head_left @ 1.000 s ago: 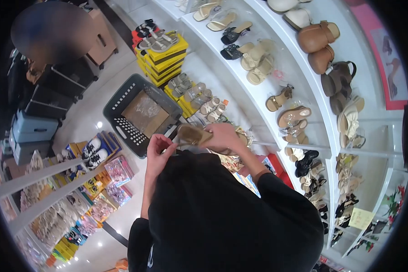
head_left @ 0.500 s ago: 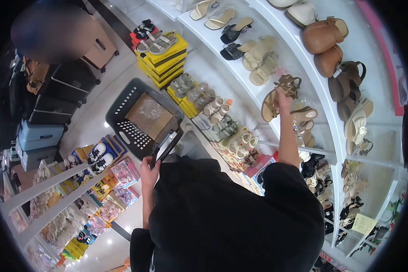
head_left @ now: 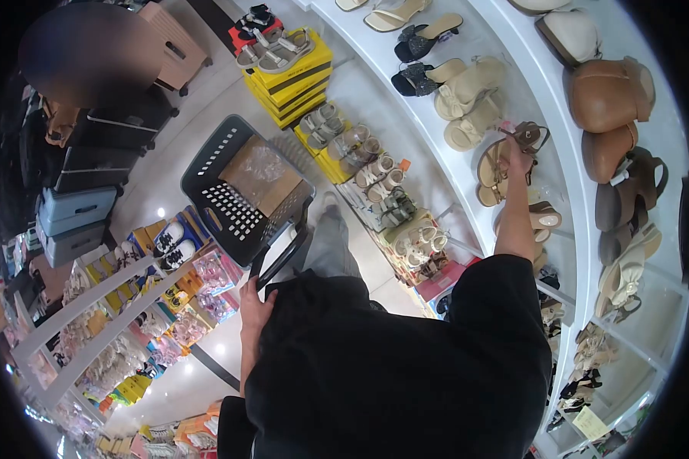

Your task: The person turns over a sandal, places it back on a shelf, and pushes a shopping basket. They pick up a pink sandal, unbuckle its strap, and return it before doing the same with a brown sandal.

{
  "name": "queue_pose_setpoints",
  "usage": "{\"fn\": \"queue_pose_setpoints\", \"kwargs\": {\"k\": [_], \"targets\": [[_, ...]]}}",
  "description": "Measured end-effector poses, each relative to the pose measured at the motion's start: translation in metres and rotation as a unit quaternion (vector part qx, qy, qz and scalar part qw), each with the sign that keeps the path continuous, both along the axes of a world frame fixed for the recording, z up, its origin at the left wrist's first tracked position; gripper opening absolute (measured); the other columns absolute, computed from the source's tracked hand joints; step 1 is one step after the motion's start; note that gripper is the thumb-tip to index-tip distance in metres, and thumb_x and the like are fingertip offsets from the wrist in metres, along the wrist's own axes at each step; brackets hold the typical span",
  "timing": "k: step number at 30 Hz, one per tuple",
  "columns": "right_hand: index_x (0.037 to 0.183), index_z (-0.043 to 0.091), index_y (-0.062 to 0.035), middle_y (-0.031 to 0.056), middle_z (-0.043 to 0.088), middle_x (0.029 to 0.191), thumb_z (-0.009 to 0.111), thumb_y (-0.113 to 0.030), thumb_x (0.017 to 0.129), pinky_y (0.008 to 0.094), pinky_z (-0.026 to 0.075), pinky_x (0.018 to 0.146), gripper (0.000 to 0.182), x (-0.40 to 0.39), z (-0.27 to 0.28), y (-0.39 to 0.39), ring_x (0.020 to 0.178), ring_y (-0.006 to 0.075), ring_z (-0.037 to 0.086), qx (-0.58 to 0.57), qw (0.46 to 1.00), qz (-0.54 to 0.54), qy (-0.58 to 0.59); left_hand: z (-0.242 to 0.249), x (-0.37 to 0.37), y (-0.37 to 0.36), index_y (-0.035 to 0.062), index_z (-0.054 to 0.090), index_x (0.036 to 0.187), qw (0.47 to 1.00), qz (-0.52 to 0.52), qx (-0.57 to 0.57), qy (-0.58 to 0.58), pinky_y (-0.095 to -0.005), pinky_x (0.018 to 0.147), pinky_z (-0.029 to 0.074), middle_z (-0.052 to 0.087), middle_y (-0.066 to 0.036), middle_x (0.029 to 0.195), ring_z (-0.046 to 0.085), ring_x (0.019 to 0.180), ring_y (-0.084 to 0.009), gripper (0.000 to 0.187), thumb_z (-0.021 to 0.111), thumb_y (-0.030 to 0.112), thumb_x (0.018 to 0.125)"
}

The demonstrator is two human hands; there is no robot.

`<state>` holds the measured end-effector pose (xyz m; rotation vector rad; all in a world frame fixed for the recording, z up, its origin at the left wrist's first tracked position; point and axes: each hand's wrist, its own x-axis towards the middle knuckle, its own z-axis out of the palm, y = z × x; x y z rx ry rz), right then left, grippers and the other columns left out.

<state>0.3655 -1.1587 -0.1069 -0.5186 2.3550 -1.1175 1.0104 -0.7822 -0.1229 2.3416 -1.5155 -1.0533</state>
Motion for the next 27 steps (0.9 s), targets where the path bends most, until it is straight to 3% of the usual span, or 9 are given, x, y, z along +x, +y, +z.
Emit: {"fn": "queue_pose_setpoints", "kwargs": {"k": [10,16,19,22,25,27], "targets": [[0.117,0.058,0.0082,0.0159,0.060,0.112,0.089,-0.033,0.061,0.0326,0.061,0.051,0.076,-0.017,-0.015,-0.020,0.084,0.0250,0.065,0.064,0.997,-0.039,0.000,-0.003,-0.009,-0.006,0.0015,0.051,0.122,0.999,0.013,0.020,-0.030,-0.0437,0.094,0.045,0.058,-0.019,0.114,0.052,0.110,-0.0361,0.054,0.074,0.027,0.079],[0.116,0.059,0.0087,0.0131,0.060,0.115,0.089,-0.034,0.060,0.0324,0.062,0.056,0.077,0.000,-0.007,-0.015,0.093,0.0220,0.063,0.053,0.998,0.002,0.033,-0.004,-0.011,-0.007,0.0011,0.053,0.119,0.999,0.011,0.024,-0.044,-0.0439,0.094,0.045,0.060,-0.019,0.111,0.053,0.109,-0.0363,0.051,0.073,0.026,0.079],[0.112,0.061,0.0087,0.0141,0.063,0.110,0.087,-0.039,0.064,0.0314,0.059,0.052,0.073,-0.009,-0.010,-0.013,0.091,0.0208,0.063,0.078,0.994,0.035,0.062,-0.005,-0.011,-0.006,0.0007,0.054,0.118,0.999,0.014,0.015,-0.048,-0.0441,0.094,0.045,0.060,-0.018,0.110,0.054,0.108,-0.0362,0.050,0.073,0.026,0.079],[0.108,0.063,0.0124,0.0248,0.065,0.109,0.079,-0.048,0.068,0.0455,0.056,0.079,0.075,-0.088,-0.071,-0.013,0.096,0.0374,0.065,0.158,0.965,0.111,0.178,-0.005,-0.011,-0.005,0.0008,0.055,0.116,0.997,0.002,-0.007,-0.074,-0.0444,0.093,0.045,0.061,-0.018,0.109,0.054,0.107,-0.0361,0.049,0.073,0.027,0.079],[0.109,0.062,0.0117,0.0259,0.065,0.108,0.074,-0.045,0.073,0.0493,0.046,0.090,0.068,-0.026,-0.048,0.033,0.100,0.0412,0.061,0.041,0.894,0.115,0.431,-0.007,-0.012,-0.007,0.0024,0.056,0.114,0.997,-0.001,-0.004,-0.081,-0.0452,0.094,0.042,0.062,-0.017,0.107,0.056,0.105,-0.0353,0.046,0.071,0.027,0.078],[0.110,0.062,0.0068,0.0234,0.065,0.104,0.073,-0.036,0.075,0.0483,0.046,0.088,0.056,0.058,-0.014,0.075,0.099,0.0378,0.061,0.010,0.885,0.187,0.427,-0.011,-0.014,-0.012,0.0028,0.057,0.113,0.999,-0.001,-0.021,-0.051,-0.0452,0.094,0.042,0.062,-0.016,0.107,0.056,0.106,-0.0349,0.044,0.071,0.025,0.077]]}}
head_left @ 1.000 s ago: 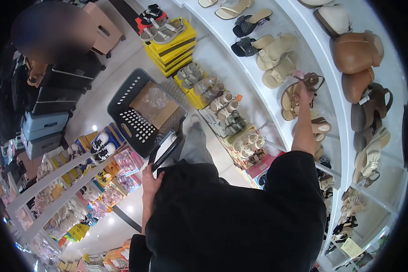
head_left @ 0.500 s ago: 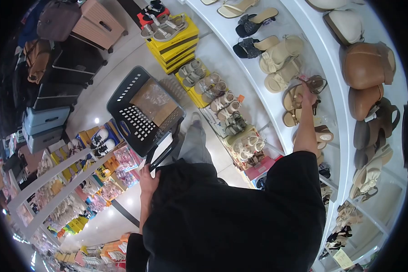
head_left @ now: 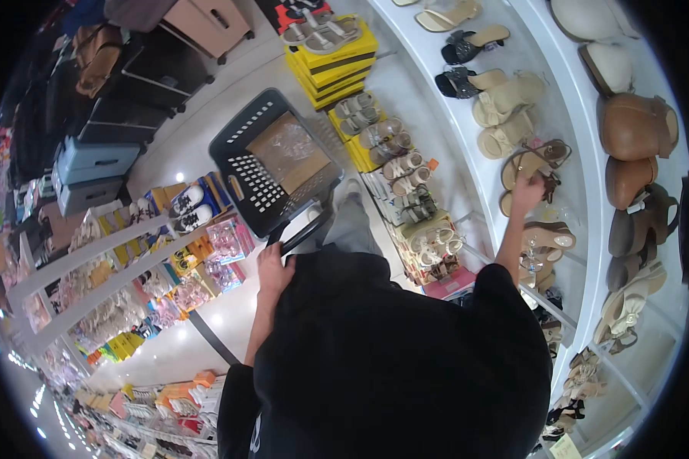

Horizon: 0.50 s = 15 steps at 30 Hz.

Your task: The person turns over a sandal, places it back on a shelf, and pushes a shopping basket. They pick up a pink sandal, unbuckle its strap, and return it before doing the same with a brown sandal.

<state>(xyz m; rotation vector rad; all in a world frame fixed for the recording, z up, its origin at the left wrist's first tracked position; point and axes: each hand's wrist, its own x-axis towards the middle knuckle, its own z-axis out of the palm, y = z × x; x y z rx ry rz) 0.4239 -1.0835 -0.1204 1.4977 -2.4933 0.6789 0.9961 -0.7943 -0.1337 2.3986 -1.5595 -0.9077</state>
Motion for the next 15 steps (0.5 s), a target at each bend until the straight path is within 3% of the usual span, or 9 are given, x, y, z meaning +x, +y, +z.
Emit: {"fn": "queue_pose_setpoints", "kwargs": {"k": [2,3,4,5,6,8,9,11,15], "targets": [[0.105,0.064,0.0047,0.0225,0.068,0.094,0.077,-0.030,0.072,0.0461,0.049,0.081,0.049,0.053,-0.031,0.043,0.090,0.0394,0.064,-0.003,0.996,0.052,0.066,-0.006,-0.002,-0.009,0.0053,0.061,0.105,0.998,0.008,-0.037,0.042,-0.0445,0.087,0.048,0.065,-0.016,0.098,0.062,0.098,-0.0335,0.035,0.070,0.023,0.077],[0.110,0.062,0.0010,0.0181,0.068,0.089,0.078,-0.024,0.072,0.0432,0.051,0.079,0.048,0.075,-0.065,0.066,0.084,0.0364,0.064,0.030,0.988,0.061,-0.135,-0.011,-0.002,-0.013,0.0059,0.062,0.103,0.999,0.001,-0.025,0.045,-0.0443,0.084,0.049,0.065,-0.016,0.095,0.063,0.094,-0.0332,0.032,0.069,0.023,0.076],[0.110,0.061,0.0003,0.0137,0.067,0.086,0.076,-0.018,0.073,0.0372,0.052,0.075,0.044,0.121,-0.063,0.088,0.077,0.0275,0.065,0.071,0.985,0.140,-0.066,-0.015,-0.001,-0.017,0.0065,0.063,0.100,0.999,-0.007,-0.014,0.049,-0.0440,0.082,0.051,0.066,-0.015,0.092,0.064,0.090,-0.0329,0.030,0.069,0.023,0.076],[0.109,0.062,-0.0012,0.0098,0.066,0.085,0.074,-0.013,0.074,0.0327,0.052,0.072,0.039,0.169,-0.071,0.107,0.076,0.0193,0.064,0.076,0.938,0.164,-0.296,-0.019,0.001,-0.021,0.0071,0.063,0.098,0.999,-0.016,-0.004,0.052,-0.0437,0.079,0.052,0.066,-0.015,0.089,0.065,0.087,-0.0326,0.027,0.069,0.023,0.076],[0.111,0.061,-0.0027,0.0093,0.066,0.087,0.072,-0.011,0.075,0.0323,0.052,0.071,0.039,0.212,-0.084,0.125,0.072,0.0182,0.064,0.139,0.933,0.189,-0.274,-0.023,0.003,-0.023,0.0089,0.065,0.093,0.998,-0.050,-0.032,0.021,-0.0443,0.072,0.054,0.068,-0.014,0.083,0.067,0.079,-0.0326,0.023,0.068,0.026,0.077],[0.120,0.054,-0.0046,0.0146,0.059,0.115,0.075,-0.015,0.071,0.0380,0.049,0.086,0.055,0.303,-0.064,0.154,0.100,0.0255,0.059,0.154,0.830,0.410,-0.346,-0.023,0.007,-0.029,0.0097,0.066,0.093,0.996,-0.090,0.019,0.012,-0.0448,0.072,0.054,0.068,-0.015,0.082,0.067,0.078,-0.0333,0.024,0.068,0.027,0.077],[0.122,0.052,-0.0057,0.0175,0.053,0.124,0.078,-0.021,0.066,0.0433,0.042,0.099,0.063,0.337,-0.039,0.158,0.117,0.0326,0.050,0.153,0.801,0.510,-0.273,-0.023,0.010,-0.032,0.0100,0.066,0.093,0.993,-0.110,0.044,0.006,-0.0450,0.072,0.054,0.069,-0.015,0.081,0.067,0.078,-0.0336,0.024,0.068,0.028,0.077],[0.115,0.059,-0.0042,0.0211,0.057,0.118,0.078,-0.031,0.065,0.0470,0.037,0.103,0.060,0.394,-0.001,0.164,0.118,0.0367,0.049,0.163,0.768,0.583,-0.209,-0.026,0.011,-0.031,0.0109,0.068,0.090,0.994,-0.100,0.036,0.015,-0.0462,0.072,0.055,0.069,-0.017,0.081,0.068,0.078,-0.0347,0.025,0.068,0.031,0.077],[0.103,0.065,-0.0089,0.0163,0.064,0.110,0.076,-0.026,0.062,0.0459,0.041,0.095,0.046,0.428,-0.015,0.162,0.112,0.0327,0.056,0.347,0.684,0.640,-0.043,-0.024,0.012,-0.026,0.0127,0.070,0.094,0.994,-0.098,0.018,0.033,-0.0468,0.073,0.055,0.069,-0.018,0.082,0.068,0.078,-0.0355,0.027,0.067,0.033,0.076]]}}
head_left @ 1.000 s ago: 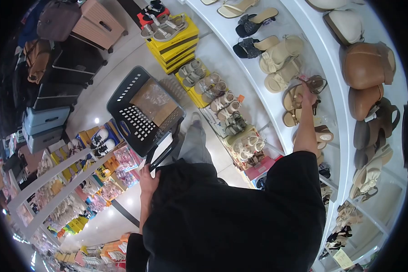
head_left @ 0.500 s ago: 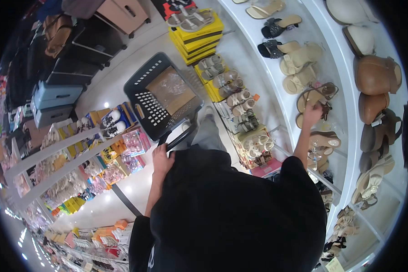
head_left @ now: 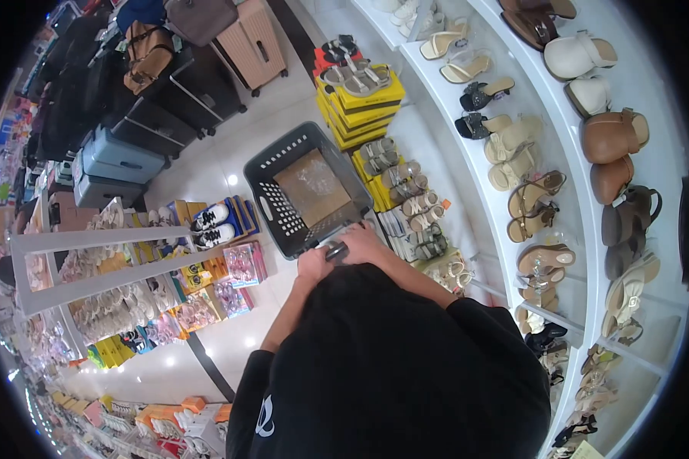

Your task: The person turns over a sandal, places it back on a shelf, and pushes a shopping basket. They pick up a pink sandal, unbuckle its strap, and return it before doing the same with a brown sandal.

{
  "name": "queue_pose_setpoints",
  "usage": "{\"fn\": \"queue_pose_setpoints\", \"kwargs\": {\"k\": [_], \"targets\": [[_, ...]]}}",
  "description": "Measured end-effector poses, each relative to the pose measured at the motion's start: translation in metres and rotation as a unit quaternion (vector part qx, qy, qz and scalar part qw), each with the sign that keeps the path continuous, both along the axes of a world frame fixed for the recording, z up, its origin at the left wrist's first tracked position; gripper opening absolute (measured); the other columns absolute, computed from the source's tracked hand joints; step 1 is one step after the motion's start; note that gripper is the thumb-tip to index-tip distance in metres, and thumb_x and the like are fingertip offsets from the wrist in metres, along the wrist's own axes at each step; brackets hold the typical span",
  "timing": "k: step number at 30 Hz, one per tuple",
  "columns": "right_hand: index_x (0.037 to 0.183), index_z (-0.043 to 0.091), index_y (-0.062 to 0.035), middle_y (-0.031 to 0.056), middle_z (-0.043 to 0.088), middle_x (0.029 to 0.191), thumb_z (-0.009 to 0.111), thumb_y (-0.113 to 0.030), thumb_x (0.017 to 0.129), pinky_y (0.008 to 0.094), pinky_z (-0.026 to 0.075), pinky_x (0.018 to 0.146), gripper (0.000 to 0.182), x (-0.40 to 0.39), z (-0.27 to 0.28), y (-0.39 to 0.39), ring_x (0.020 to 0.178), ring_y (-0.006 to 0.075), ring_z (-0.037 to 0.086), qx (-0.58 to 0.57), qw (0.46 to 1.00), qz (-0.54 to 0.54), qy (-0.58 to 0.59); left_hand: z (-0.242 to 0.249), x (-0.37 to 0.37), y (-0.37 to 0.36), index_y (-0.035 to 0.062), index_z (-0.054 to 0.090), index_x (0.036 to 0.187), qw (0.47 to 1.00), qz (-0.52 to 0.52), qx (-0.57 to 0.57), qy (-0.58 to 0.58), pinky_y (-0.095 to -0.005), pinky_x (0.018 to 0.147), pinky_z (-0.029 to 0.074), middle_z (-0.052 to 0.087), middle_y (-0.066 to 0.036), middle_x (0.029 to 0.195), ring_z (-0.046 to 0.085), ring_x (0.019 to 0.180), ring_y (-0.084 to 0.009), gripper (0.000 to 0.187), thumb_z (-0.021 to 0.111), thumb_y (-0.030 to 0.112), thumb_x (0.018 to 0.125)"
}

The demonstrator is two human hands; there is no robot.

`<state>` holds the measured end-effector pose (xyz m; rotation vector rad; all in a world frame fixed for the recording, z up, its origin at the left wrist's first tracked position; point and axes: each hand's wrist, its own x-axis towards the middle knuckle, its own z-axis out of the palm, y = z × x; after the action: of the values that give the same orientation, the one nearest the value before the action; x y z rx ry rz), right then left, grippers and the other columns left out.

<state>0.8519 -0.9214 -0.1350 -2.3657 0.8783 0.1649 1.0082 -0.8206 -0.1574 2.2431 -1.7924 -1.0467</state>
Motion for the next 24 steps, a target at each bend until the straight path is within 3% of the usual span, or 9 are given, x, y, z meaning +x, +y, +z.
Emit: {"fn": "queue_pose_setpoints", "kwargs": {"k": [2,3,6,11,20,24], "targets": [[0.090,0.070,-0.0103,0.0142,0.069,0.098,0.073,-0.024,0.062,0.0455,0.043,0.092,0.032,0.010,-0.010,-0.005,0.103,0.0305,0.063,0.000,0.993,0.024,0.113,-0.004,0.002,0.006,0.0134,0.070,0.096,1.000,0.012,-0.016,0.013,-0.0469,0.074,0.054,0.069,-0.018,0.082,0.067,0.079,-0.0359,0.029,0.066,0.034,0.076],[0.077,0.070,-0.0113,0.0108,0.070,0.083,0.070,-0.020,0.062,0.0461,0.044,0.087,0.018,0.011,-0.015,-0.003,0.087,0.0302,0.067,-0.032,0.996,0.016,0.083,-0.002,0.004,0.007,0.0136,0.070,0.097,1.000,0.013,-0.017,0.018,-0.0467,0.074,0.054,0.069,-0.018,0.082,0.067,0.079,-0.0360,0.030,0.066,0.036,0.077],[0.079,0.070,-0.0108,0.0117,0.070,0.082,0.071,-0.021,0.061,0.0457,0.045,0.085,0.021,0.015,-0.025,-0.002,0.086,0.0309,0.067,-0.030,0.992,0.022,0.119,0.006,0.010,0.010,0.0139,0.070,0.098,0.999,0.009,-0.015,0.032,-0.0463,0.075,0.054,0.069,-0.019,0.084,0.067,0.080,-0.0362,0.034,0.064,0.041,0.079],[0.079,0.070,-0.0113,0.0125,0.070,0.081,0.071,-0.023,0.060,0.0444,0.046,0.084,0.022,0.013,-0.029,0.010,0.085,0.0311,0.068,-0.057,0.995,-0.022,0.077,0.011,0.015,0.011,0.0125,0.070,0.099,0.998,-0.010,-0.048,0.044,-0.0462,0.076,0.054,0.069,-0.019,0.086,0.067,0.082,-0.0365,0.041,0.061,0.049,0.082],[0.079,0.072,-0.0112,0.0129,0.070,0.080,0.072,-0.024,0.059,0.0458,0.044,0.089,0.023,0.018,-0.034,-0.010,0.084,0.0317,0.068,-0.068,0.994,-0.021,0.085,-0.002,0.013,-0.005,0.0121,0.067,0.101,0.998,-0.007,-0.036,0.054,-0.0473,0.076,0.053,0.069,-0.019,0.089,0.067,0.085,-0.0368,0.041,0.061,0.048,0.083],[0.080,0.073,-0.0113,0.0140,0.070,0.082,0.073,-0.025,0.059,0.0456,0.042,0.093,0.025,0.025,-0.016,-0.030,0.085,0.0316,0.068,-0.046,0.993,-0.015,0.107,0.007,0.014,-0.023,0.0132,0.066,0.109,0.998,0.002,0.022,0.059,-0.0474,0.080,0.053,0.069,-0.021,0.093,0.067,0.089,-0.0373,0.045,0.062,0.048,0.082]]}}
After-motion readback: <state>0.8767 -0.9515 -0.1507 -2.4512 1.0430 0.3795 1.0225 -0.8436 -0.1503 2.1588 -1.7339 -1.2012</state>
